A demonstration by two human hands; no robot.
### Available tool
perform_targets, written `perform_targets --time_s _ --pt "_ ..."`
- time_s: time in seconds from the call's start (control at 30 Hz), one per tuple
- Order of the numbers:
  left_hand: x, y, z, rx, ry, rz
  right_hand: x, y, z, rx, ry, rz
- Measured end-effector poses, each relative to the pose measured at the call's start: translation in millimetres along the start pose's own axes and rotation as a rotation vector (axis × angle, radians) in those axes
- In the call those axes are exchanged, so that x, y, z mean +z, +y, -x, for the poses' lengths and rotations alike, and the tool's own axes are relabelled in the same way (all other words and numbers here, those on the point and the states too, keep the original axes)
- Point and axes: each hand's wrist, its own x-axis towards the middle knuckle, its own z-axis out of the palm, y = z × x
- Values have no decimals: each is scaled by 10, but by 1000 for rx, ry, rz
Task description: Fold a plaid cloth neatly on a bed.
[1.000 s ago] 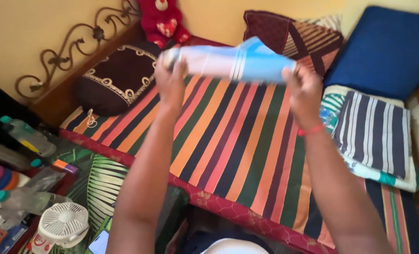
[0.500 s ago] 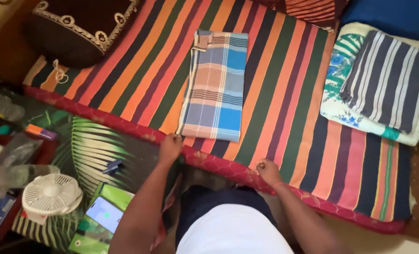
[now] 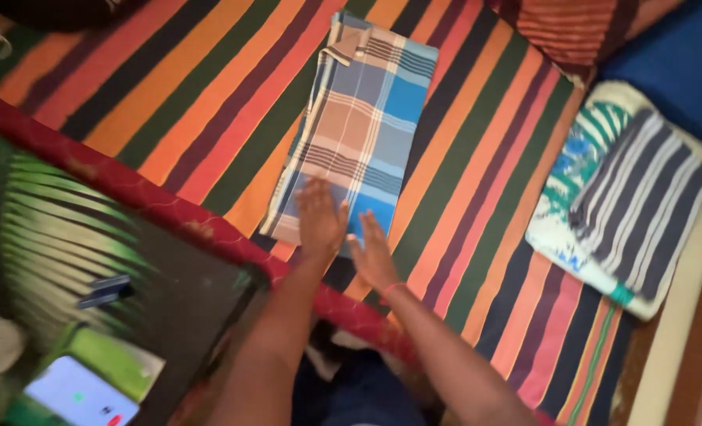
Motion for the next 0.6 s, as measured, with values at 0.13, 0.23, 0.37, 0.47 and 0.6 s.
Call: perform_targets --time_s 0.13,0.23,0.37,0.47,0.6 --pt "-11 -208 71 -72 3 -183 257 -10 -403 -66 -60 125" --pt "99 -272 106 -58 106 -190 407 10 -800 -200 -66 224" --pt "129 -301 45 -146 0 -368 281 37 -1399 -422 -193 318" --pt "61 -302 -19 -136 -16 -188 253 477 -2076 -421 -126 409" --pt "72 -317 -28 -165 -98 -236 -39 417 -2610 -469 -9 461"
